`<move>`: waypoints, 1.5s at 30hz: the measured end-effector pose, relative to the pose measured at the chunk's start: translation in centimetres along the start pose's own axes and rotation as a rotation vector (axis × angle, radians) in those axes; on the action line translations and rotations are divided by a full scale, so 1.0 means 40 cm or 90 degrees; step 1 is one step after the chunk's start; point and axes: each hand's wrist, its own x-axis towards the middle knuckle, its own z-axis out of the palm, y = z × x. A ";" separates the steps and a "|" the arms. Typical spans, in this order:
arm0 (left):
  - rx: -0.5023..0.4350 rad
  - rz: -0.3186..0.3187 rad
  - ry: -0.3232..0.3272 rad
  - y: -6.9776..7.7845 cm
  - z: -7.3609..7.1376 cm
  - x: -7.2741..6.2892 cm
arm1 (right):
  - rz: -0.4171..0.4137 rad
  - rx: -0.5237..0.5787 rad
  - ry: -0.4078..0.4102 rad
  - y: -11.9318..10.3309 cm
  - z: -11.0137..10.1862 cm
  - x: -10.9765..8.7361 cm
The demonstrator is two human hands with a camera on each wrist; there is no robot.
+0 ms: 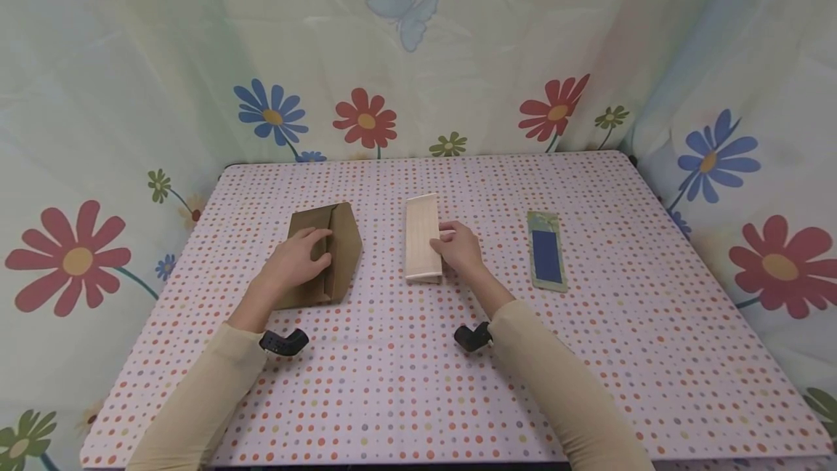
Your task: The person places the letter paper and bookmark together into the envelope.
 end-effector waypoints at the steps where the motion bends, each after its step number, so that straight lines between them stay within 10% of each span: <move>1: 0.000 0.001 0.000 0.000 0.000 0.001 | 0.002 0.002 0.000 -0.001 0.001 0.000; 45: -0.002 0.003 0.008 0.002 0.005 -0.005 | -0.012 0.059 -0.030 -0.044 0.072 -0.014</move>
